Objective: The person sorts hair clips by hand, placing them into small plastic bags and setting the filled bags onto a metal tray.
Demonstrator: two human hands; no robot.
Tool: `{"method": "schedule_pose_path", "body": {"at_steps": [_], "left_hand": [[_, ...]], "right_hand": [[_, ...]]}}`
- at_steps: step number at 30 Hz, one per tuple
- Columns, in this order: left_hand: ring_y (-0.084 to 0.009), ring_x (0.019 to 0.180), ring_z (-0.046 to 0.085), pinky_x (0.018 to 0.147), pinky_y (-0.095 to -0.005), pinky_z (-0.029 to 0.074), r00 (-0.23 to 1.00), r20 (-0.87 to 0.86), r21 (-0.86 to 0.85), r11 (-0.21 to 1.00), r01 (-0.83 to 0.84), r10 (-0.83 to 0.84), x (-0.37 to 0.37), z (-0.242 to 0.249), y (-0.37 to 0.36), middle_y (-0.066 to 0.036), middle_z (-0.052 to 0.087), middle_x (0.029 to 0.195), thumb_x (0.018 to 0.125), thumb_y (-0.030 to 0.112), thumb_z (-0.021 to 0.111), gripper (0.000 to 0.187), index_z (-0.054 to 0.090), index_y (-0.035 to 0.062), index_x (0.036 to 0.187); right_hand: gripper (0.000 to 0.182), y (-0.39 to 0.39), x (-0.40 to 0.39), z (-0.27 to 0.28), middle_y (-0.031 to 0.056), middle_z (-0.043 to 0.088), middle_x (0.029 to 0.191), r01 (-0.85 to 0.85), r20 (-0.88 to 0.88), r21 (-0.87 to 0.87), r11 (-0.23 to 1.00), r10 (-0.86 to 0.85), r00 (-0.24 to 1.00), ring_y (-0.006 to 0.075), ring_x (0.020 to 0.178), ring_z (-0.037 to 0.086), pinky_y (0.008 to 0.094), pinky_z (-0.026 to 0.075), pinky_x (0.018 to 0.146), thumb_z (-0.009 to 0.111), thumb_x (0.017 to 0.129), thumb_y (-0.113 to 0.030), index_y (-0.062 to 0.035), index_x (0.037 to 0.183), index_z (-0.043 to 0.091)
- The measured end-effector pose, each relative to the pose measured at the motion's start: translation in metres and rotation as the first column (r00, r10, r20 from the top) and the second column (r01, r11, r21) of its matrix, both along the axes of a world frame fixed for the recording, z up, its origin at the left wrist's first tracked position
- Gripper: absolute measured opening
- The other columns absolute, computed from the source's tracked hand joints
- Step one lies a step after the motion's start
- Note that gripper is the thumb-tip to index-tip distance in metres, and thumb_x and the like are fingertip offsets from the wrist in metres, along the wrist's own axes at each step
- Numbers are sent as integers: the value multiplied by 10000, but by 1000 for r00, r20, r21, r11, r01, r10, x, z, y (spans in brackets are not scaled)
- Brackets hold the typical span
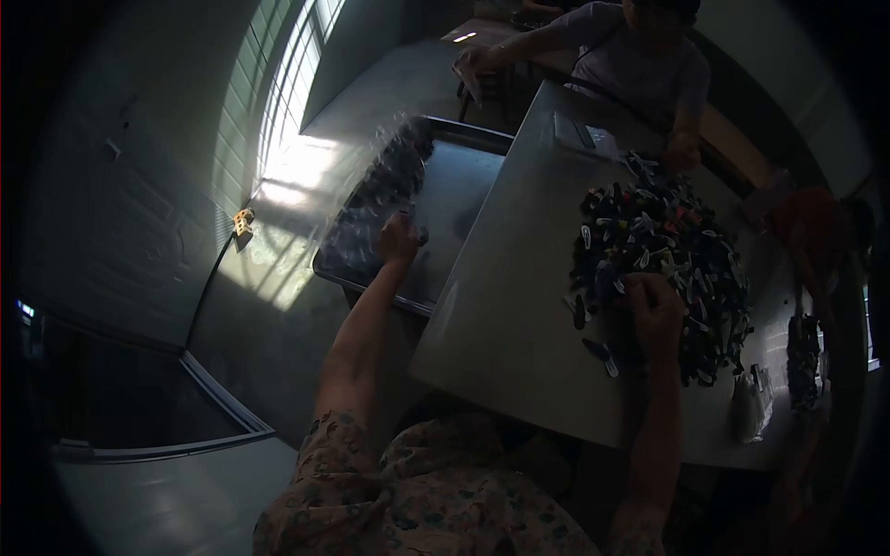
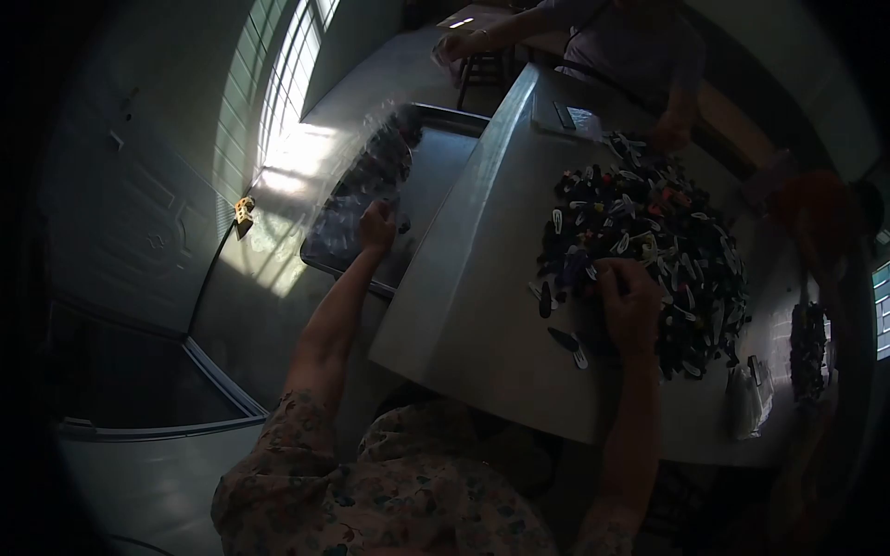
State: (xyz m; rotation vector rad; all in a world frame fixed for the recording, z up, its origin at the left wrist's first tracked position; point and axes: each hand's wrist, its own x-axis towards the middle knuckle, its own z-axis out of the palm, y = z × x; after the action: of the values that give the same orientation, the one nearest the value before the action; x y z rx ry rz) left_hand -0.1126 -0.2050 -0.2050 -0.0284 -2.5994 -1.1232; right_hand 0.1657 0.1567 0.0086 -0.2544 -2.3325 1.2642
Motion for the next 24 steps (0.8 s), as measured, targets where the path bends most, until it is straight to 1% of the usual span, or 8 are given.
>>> {"method": "schedule_pose_path", "body": {"at_steps": [5,10,13,17,19,20,22,24], "left_hand": [[-407,1001,634,822,-499,522,999,-42,-123,992,-37,32,-13,-9,2,-208,613,1121,843,105,631,210,564,53,1035],[-411,1131,549,971,-494,452,931,-354,-492,865,-98,-95,-26,-18,-9,-216,565,1188,887,52,536,306,543,25,1192],[-413,1183,494,1032,-479,405,876,-482,-487,835,-256,-12,-28,6,-14,-221,548,1202,867,52,547,402,503,-22,1260],[-421,1162,505,1042,-463,394,929,-356,-413,874,-257,105,-32,75,3,-220,536,1222,832,68,592,460,498,-32,1271],[-402,1150,511,1039,-457,384,809,-588,-275,943,-185,-12,-33,120,25,-210,538,1224,803,69,622,505,494,-35,1280],[-402,1150,511,1039,-457,384,807,-590,-274,944,-183,-15,-30,143,38,-210,538,1224,803,69,622,505,494,-35,1280],[-379,1158,512,1037,-451,381,717,-683,-119,990,73,-135,-15,185,75,-199,549,1220,787,79,651,532,502,-17,1288],[-369,1162,513,1039,-446,383,768,-599,-56,969,242,-226,17,219,113,-195,552,1222,789,82,654,523,510,-10,1284]], "right_hand": [[114,-8,1,11,89,684,895,-11,33,164,986,6,999,178,772,666,302,508,687,629,926,-85,-22,987,701],[105,-7,0,14,98,685,901,-2,25,220,975,-4,1000,219,817,669,331,512,710,629,917,-72,-21,976,699],[98,-8,0,15,104,684,899,9,-8,235,972,-8,1000,238,825,666,342,512,715,632,910,-68,-21,967,697],[88,-11,1,17,115,678,890,4,-67,301,953,17,998,268,825,658,355,510,729,640,899,-68,-24,951,696],[87,-13,0,18,115,675,887,6,-73,304,953,16,997,274,830,655,360,510,734,644,895,-69,-26,950,695],[86,-14,0,19,116,672,884,11,-75,309,951,13,997,280,835,653,365,510,739,648,890,-71,-28,949,694],[101,-16,0,21,115,672,900,3,-71,327,945,21,997,284,864,648,374,507,761,658,883,-86,-32,961,693],[119,-14,3,24,115,673,916,9,-65,356,935,16,998,287,893,643,383,504,783,667,876,-102,-36,972,692]]}}
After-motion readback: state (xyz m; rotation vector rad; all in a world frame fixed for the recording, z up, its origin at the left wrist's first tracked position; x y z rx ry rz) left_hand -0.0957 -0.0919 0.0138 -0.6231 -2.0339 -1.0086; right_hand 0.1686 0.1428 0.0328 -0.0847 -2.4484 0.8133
